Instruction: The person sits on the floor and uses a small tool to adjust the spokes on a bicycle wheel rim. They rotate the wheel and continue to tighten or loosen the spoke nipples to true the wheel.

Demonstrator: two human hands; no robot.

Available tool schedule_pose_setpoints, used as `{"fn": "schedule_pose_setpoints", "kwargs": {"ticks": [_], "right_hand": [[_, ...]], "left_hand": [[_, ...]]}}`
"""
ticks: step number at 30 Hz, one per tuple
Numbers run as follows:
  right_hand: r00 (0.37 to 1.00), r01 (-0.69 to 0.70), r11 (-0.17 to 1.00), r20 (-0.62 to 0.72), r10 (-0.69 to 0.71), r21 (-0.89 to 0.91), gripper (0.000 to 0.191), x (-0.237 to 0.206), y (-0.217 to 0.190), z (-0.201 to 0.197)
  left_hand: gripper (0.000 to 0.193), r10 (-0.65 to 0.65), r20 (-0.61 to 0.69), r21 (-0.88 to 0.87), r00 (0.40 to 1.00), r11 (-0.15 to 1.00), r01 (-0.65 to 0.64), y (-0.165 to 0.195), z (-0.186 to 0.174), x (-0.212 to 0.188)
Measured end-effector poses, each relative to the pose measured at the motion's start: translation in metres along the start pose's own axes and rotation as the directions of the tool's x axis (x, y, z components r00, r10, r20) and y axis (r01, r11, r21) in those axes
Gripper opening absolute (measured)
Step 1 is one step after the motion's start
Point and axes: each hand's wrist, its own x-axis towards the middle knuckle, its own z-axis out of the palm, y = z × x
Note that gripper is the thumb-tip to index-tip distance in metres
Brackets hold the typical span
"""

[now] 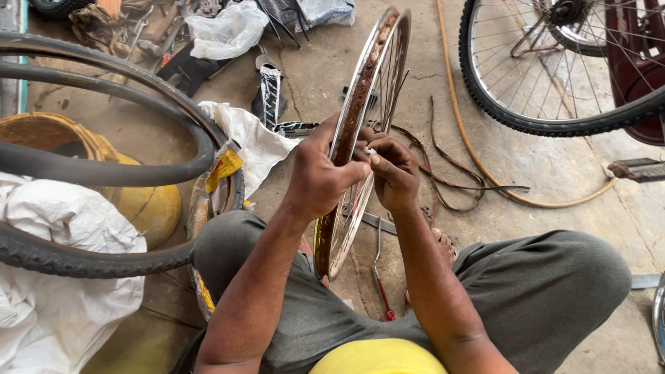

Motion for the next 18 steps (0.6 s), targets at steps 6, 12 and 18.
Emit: {"fn": "schedule_pose_setpoints", "kwargs": {"ticks": [6,12,18], "right_hand": [[0.938,0.267,0.962,-0.245,-0.245,0.061,0.014,0.015,-0.026,-0.02],[0.77,0.204,0.853,-0.617,0.164,0.481,0.025,0.024,-0.049,-0.041],[0.811,0.124,0.893,-0.562,0.16,0.433,0.016,0.018,-0.031,-0.03]], "left_hand": [[0.028,-0.066,-0.005,-0.109,0.998,0.992,0.065,-0.009,-0.02,0.001],[0.042,-0.126,-0.2,0.466,0.972,0.86,0.208,-0.036,-0.042,0.024],[0.055,0.043,-0.224,0.562,0.974,0.822,0.093,-0.041,-0.048,0.025]]}}
